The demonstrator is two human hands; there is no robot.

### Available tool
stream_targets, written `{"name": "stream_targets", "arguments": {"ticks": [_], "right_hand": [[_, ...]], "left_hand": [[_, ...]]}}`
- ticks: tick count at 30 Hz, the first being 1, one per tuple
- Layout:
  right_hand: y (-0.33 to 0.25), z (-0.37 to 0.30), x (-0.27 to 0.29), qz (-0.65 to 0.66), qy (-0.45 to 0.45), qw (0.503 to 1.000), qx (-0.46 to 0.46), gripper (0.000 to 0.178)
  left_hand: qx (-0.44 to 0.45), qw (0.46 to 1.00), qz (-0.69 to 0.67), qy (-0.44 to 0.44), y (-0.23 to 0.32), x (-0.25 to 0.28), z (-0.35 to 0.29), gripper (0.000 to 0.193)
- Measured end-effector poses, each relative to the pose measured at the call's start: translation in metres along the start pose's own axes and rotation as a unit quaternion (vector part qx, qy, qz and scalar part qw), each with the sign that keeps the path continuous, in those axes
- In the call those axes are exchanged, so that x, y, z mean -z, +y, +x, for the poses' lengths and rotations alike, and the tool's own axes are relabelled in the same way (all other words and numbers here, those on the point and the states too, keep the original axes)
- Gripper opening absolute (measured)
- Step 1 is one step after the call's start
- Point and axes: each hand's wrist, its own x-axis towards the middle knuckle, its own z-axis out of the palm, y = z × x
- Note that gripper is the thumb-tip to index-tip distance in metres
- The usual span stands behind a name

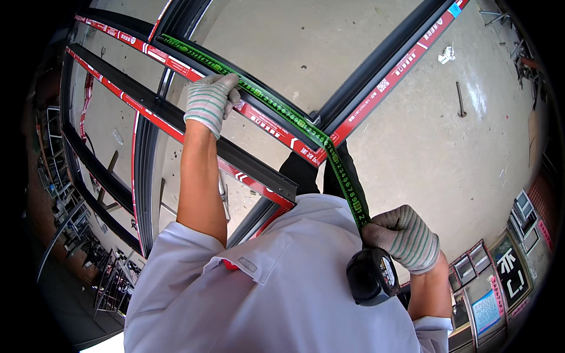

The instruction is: The person measures multiple window frames using a tape measure, checking dimensions on several frames and metal profiles in a workshop. The person handles the tape measure and frames directly without additional tools.

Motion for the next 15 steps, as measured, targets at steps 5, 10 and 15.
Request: {"name": "stream_targets", "arguments": {"ticks": [5,10,15], "right_hand": [[-0.008,0.002,0.003,-0.038,-0.024,0.999,0.018,0.02],[-0.013,0.002,-0.004,-0.023,-0.01,0.999,0.033,0.027],[-0.014,0.005,-0.003,-0.021,-0.04,0.999,0.028,0.029]], "left_hand": [[-0.02,1.0,-0.015,0.003,-0.008,0.001,0.002,0.021],[-0.014,1.0,-0.004,-0.007,-0.011,0.002,0.008,0.019],[-0.012,1.0,0.007,0.002,-0.011,0.0,0.006,0.019]]}}
